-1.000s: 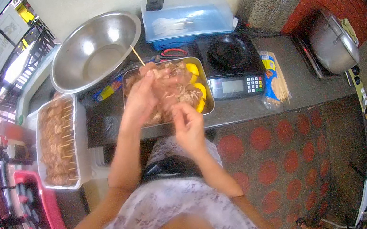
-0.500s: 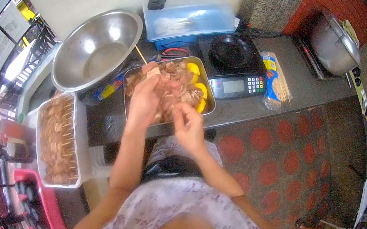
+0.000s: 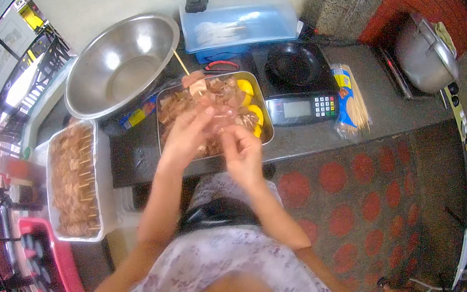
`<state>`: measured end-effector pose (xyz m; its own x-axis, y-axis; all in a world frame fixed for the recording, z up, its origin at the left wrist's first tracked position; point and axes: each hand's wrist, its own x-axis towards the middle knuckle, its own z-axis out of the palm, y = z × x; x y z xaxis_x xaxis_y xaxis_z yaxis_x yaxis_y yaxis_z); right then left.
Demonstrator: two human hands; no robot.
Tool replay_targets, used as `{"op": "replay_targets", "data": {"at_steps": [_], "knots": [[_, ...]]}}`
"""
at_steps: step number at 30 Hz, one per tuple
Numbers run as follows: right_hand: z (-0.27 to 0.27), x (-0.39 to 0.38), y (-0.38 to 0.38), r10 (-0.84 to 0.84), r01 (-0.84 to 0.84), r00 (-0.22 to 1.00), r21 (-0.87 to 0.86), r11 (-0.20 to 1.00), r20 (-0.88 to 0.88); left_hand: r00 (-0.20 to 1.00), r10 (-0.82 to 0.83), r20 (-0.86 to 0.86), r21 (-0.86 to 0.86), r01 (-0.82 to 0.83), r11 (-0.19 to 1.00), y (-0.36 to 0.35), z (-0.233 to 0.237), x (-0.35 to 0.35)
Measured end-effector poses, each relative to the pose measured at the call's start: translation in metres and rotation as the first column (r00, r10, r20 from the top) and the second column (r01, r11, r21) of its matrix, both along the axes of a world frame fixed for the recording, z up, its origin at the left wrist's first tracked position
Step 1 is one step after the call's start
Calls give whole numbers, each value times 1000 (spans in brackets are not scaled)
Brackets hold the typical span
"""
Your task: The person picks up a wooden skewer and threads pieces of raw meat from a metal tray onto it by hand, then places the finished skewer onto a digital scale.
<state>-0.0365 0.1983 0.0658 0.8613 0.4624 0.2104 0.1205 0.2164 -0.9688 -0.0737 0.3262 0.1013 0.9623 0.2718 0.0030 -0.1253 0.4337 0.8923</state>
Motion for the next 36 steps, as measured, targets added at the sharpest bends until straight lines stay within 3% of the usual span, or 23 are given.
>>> {"op": "replay_targets", "data": {"at_steps": [1,7,12,19,25,28,30,31,33,36], "knots": [[-2,0,2,-57,62,988,-28,998,144,1000,0,-1,-2,0,1000,0,1,1],[1,-3,-1,-11,18,993,-55,998,120,990,139,-33,7,-139,990,-5,-1,6],[0,-5,0,-9,16,991,-55,998,136,976,215,-22,-82,-216,973,-6,-8,10],[-2,-3,0,3,-2,1000,-46,999,24,988,151,-35,-93,-154,984,-1,-7,11],[-2,-5,0,13,-13,1000,-28,1000,-13,983,173,-63,9,-173,985,1,-9,10],[3,-3,-2,29,-30,999,-23,999,-40,996,82,-25,8,-82,997,4,-2,4],[2,1,-1,2,-2,1000,-14,1000,-3,996,0,-94,202,19,979,2,8,-7],[2,3,0,-24,24,999,-4,1000,31,996,-2,-95,204,21,979,0,8,-10],[4,5,3,-32,32,999,-3,999,44,992,-64,-111,426,106,898,-3,7,-13],[6,4,2,-40,43,997,-37,998,67,999,-16,-34,280,25,960,-9,-4,-8]]}}
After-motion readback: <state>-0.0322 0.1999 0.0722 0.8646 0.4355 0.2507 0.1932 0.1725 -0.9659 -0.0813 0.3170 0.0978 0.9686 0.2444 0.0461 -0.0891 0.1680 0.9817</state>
